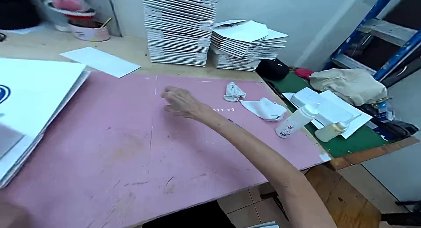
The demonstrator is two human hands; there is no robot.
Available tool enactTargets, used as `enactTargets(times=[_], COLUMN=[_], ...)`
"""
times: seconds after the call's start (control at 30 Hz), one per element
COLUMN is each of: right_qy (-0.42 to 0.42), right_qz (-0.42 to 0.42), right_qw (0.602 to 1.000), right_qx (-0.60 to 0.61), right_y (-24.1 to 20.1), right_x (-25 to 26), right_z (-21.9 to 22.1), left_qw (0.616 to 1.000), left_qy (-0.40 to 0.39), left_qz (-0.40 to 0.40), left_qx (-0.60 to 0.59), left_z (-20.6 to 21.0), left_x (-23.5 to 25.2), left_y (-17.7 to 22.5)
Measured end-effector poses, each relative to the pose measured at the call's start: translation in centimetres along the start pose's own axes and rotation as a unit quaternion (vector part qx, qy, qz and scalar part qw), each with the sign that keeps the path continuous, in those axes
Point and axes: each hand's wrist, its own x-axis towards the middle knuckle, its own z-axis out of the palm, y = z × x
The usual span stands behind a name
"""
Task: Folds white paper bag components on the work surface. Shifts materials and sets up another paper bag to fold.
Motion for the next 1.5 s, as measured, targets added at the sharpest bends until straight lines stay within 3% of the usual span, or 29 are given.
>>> enactTargets(times=[0.03, 0.1, 0.17, 0.37, 0.47, 0.67, 1.03, 1.2, 1.33, 1.43, 1.5], right_qy=[-0.032, -0.067, -0.069, 0.057, 0.104, 0.049, 0.017, 0.151, 0.227, 0.139, 0.063], right_qz=[0.037, 0.120, 0.189, 0.344, 0.356, 0.391, 0.423, 0.363, 0.277, 0.288, 0.347], right_qw=[0.999, 0.990, 0.978, 0.930, 0.912, 0.891, 0.885, 0.872, 0.859, 0.898, 0.887], right_qx=[-0.019, -0.040, -0.059, -0.118, -0.176, -0.225, -0.195, -0.292, -0.366, -0.302, -0.299], right_y=[2.3, 5.9, 8.9, 16.0, 20.2, 25.6, 27.9, 26.7, 29.1, 29.0, 27.1], right_x=[-0.9, -2.5, -3.3, -1.6, -1.0, -1.9, -1.5, -3.7, -6.0, -5.4, -4.4], right_z=[-0.9, -3.4, -5.6, -10.5, -11.3, -12.0, -12.5, -13.6, -12.9, -12.4, -13.0], left_qw=[0.995, 0.981, 0.965, 0.957, 0.962, 0.967, 0.971, 0.972, 0.972, 0.972, 0.972], left_qy=[-0.006, -0.085, -0.175, -0.238, -0.226, -0.188, -0.157, -0.156, -0.152, -0.150, -0.151], left_qz=[0.098, 0.176, 0.190, 0.155, 0.147, 0.164, 0.173, 0.169, 0.171, 0.172, 0.172], left_qx=[0.012, 0.010, 0.050, 0.062, 0.047, 0.046, 0.055, 0.056, 0.057, 0.057, 0.052], left_z=[2.0, 6.5, 11.3, 19.3, 20.1, 20.2, 20.4, 20.3, 20.6, 20.6, 20.6], left_x=[1.8, 5.3, 7.7, 14.0, 14.9, 14.5, 14.2, 14.1, 14.0, 14.0, 14.1], left_y=[1.5, 6.5, 9.1, 14.5, 14.6, 14.4, 14.2, 14.3, 14.3, 14.2, 14.2])
